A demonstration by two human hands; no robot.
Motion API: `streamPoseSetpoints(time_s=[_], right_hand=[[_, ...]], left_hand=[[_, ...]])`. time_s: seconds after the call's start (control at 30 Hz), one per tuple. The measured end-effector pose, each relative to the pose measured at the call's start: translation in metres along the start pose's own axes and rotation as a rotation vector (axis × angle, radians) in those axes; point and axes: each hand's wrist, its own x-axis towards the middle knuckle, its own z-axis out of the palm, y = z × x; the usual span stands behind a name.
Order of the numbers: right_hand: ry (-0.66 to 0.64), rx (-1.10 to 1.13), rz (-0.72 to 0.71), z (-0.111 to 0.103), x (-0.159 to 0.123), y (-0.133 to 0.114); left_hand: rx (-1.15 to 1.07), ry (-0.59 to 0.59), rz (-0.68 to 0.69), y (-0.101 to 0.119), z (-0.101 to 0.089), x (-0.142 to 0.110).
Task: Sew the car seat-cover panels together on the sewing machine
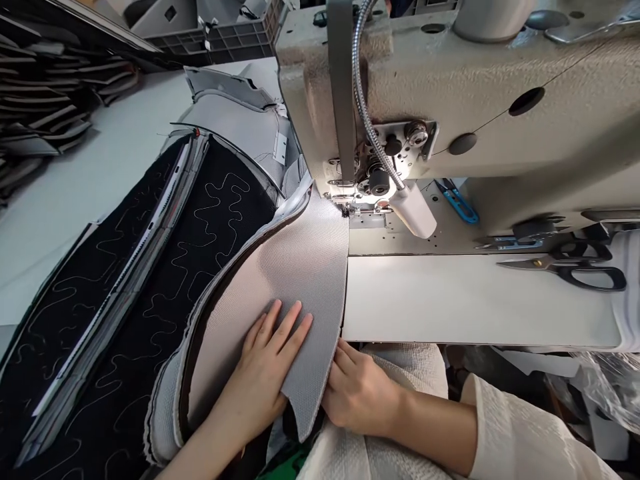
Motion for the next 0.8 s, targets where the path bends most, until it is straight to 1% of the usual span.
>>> streamPoseSetpoints(time_s=[0.07,0.17,0.27,0.43,0.67,0.8], right_hand=[[0.014,0.04,-0.003,0.004,-0.001,-0.003],[0.002,0.076,0.003,0.005,-0.003,-0.002],[-0.007,0.054,0.009,0.002,-0.005,0.003],[0.0,0.028,-0.013,0.001,-0.01,0.016],[-0.015,-0.027,-0.025,-0.004,-0.006,0.029],[-0.036,-0.075,-0.041,-0.006,-0.003,0.034]], left_hand=[[0.02,-0.002,0.009,0.0,-0.001,0.001],[0.041,0.003,0.014,0.002,-0.003,0.005],[0.048,0.023,-0.007,0.006,-0.004,0.012],[0.052,0.05,-0.053,0.011,-0.006,0.031],[0.068,0.017,-0.132,0.003,-0.012,0.055],[0.112,0.019,-0.129,-0.004,-0.018,0.07]])
